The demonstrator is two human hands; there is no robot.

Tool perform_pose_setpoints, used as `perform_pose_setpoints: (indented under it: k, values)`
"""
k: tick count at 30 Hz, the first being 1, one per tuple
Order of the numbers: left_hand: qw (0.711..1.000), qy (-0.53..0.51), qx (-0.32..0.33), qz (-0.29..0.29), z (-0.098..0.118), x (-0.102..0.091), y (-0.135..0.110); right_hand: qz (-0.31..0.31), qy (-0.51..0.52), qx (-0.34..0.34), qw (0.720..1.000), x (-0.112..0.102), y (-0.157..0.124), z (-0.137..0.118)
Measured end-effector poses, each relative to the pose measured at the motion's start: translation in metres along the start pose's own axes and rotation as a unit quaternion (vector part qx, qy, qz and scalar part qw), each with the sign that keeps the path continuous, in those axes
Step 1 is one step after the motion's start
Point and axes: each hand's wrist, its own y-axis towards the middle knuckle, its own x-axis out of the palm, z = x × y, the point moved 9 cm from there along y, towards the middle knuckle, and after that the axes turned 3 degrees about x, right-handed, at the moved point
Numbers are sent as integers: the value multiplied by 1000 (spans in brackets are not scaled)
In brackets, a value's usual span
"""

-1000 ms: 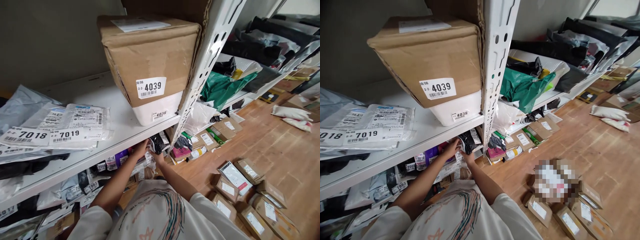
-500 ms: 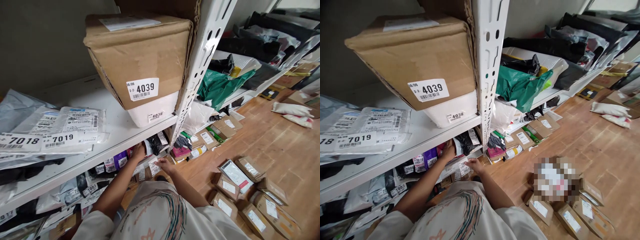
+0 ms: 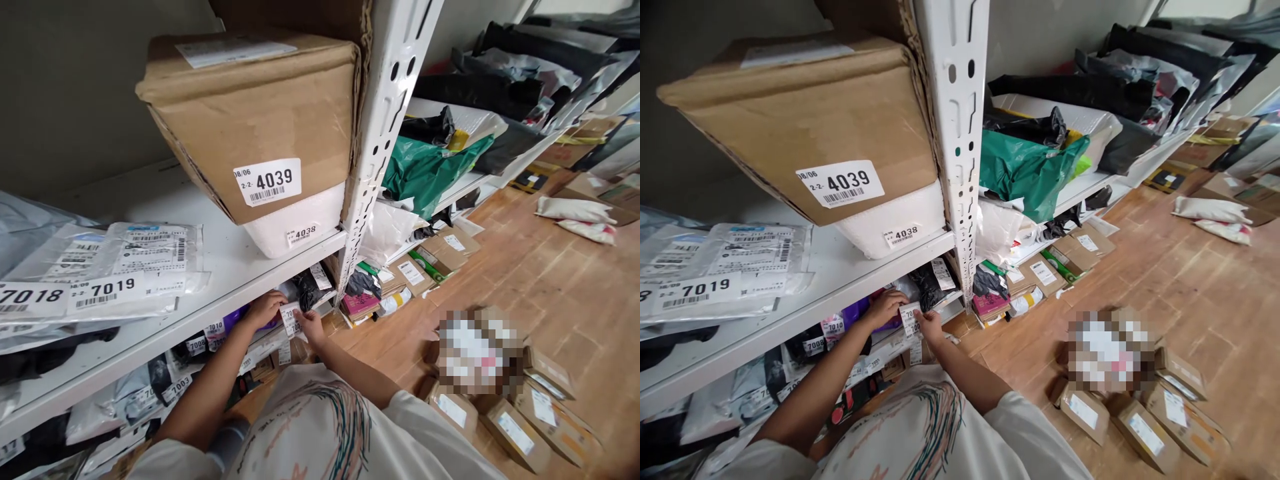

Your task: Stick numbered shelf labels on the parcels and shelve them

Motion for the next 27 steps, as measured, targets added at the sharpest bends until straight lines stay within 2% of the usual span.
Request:
perform_pose_setpoints:
  k: [4,7,18,27]
  values:
    - [999,12,-33,21,-7,4,4,90,-5,-10,996,-13,19,9]
    - [998,49,-38,29,-3,9,9,123,-3,-19,992,-22,28,11]
    - [983,169,-38,65,3,16,14,126,26,-30,991,-30,37,15]
    - [961,256,-62,88,11,21,17,46,55,6,997,-29,28,11]
